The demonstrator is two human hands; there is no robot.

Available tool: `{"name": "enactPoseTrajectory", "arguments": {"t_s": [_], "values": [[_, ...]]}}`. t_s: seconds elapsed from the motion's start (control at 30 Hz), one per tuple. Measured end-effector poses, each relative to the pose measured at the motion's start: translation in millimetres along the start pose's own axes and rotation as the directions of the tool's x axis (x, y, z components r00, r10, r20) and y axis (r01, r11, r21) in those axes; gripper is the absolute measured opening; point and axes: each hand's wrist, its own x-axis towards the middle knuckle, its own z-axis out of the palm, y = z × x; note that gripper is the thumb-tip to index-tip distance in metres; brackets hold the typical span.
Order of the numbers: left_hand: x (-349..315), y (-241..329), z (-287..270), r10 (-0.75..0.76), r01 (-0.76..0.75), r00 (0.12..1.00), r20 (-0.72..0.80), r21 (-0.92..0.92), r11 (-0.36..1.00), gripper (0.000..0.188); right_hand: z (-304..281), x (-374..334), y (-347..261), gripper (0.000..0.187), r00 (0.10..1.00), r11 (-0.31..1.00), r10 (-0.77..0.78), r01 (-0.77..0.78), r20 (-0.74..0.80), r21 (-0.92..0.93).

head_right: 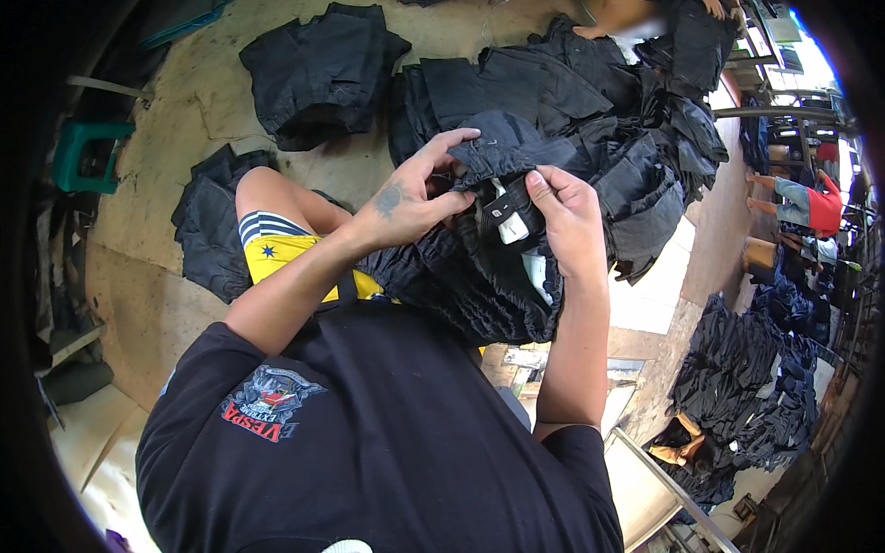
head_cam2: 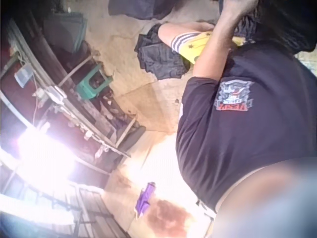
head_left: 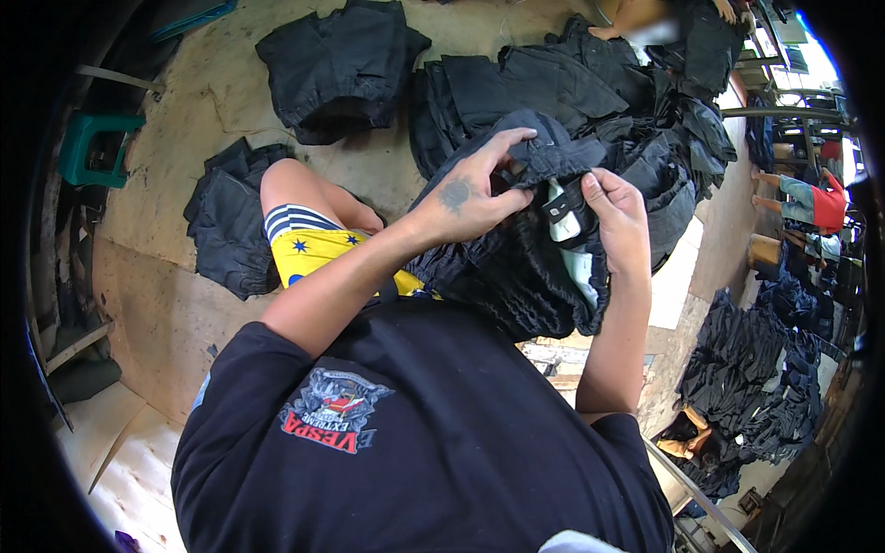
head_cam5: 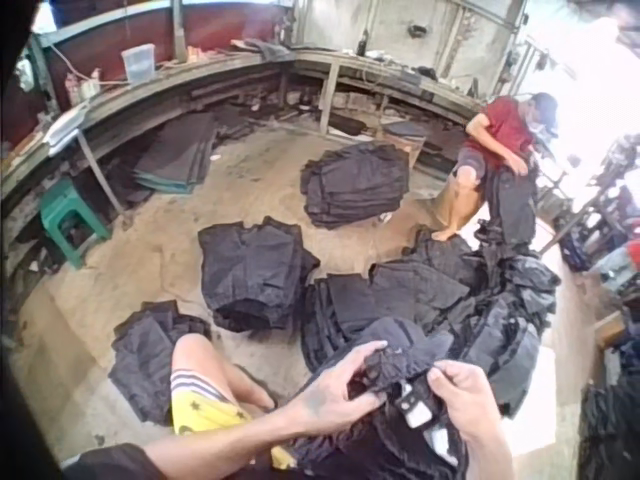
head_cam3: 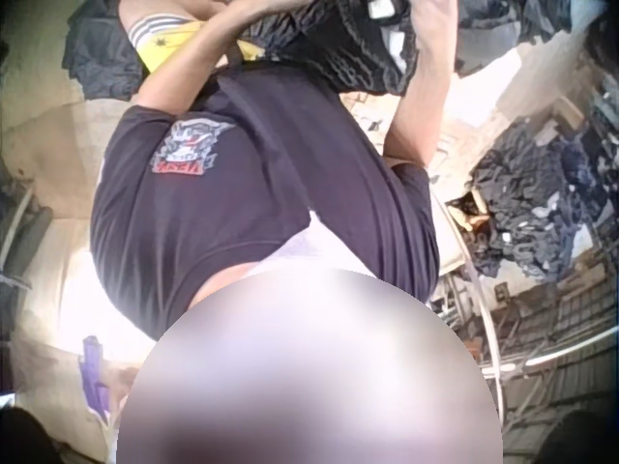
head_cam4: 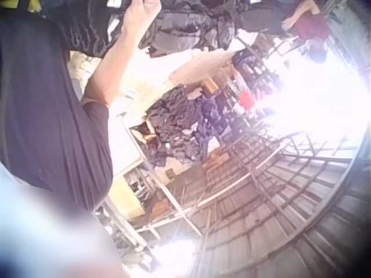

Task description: The person sits on the floor and repeatedly picks up black fabric pieces from a large pile. They unfold each piece, smooth it out, and fold it into a smaller rectangle before placing it into a separate stack. The person continues this process for multiple items throughout the clip.

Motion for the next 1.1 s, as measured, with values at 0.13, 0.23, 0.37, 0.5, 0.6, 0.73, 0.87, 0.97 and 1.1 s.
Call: {"name": "enactPoseTrajectory", "arguments": {"t_s": [0.13,0.23,0.37,0.5,0.6,0.73,0.87,0.97,1.1], "values": [[0,3,-3,0.013,-0.014,0.999,0.035,0.026,1.0,0.076,-3,0,-6,0.022,0.999,1.0,-0.018,0.017,-0.031,-0.021],[-5,7,5,-0.045,0.041,0.998,-0.049,-0.088,0.995,0.08,5,-1,-14,0.024,0.996,0.992,-0.073,0.066,-0.058,-0.105],[-20,16,22,-0.391,0.382,0.919,0.043,-0.337,0.861,0.115,36,-3,-35,0.033,0.975,0.95,-0.222,0.209,-0.03,-0.231],[-26,29,15,-0.152,0.122,0.988,-0.007,-0.564,0.817,0.093,76,-11,-51,0.054,0.929,0.951,-0.27,0.299,0.253,-0.082],[-22,41,-48,-0.204,0.021,0.956,-0.21,-0.647,0.763,0.072,74,-12,-56,0.053,0.888,0.916,-0.4,0.393,0.227,0.079],[-66,53,-173,-0.201,-0.325,0.692,-0.694,-0.547,0.771,0.062,46,-8,-36,0.042,0.944,0.931,-0.313,0.326,0.101,-0.162],[-165,23,-285,-0.158,-0.48,0.479,-0.864,-0.408,0.777,0.062,25,-18,5,0.059,0.983,0.751,-0.06,0.159,0.174,-0.641],[-251,-53,-334,-0.191,-0.515,0.261,-0.946,-0.304,0.802,0.062,35,-35,38,0.076,0.956,0.552,0.241,0.007,0.168,-0.834],[-349,-186,-326,-0.732,-0.349,-0.086,-0.676,-0.667,0.658,0.049,52,-47,58,0.081,0.971,0.466,0.192,0.036,0.141,-0.884]]}}
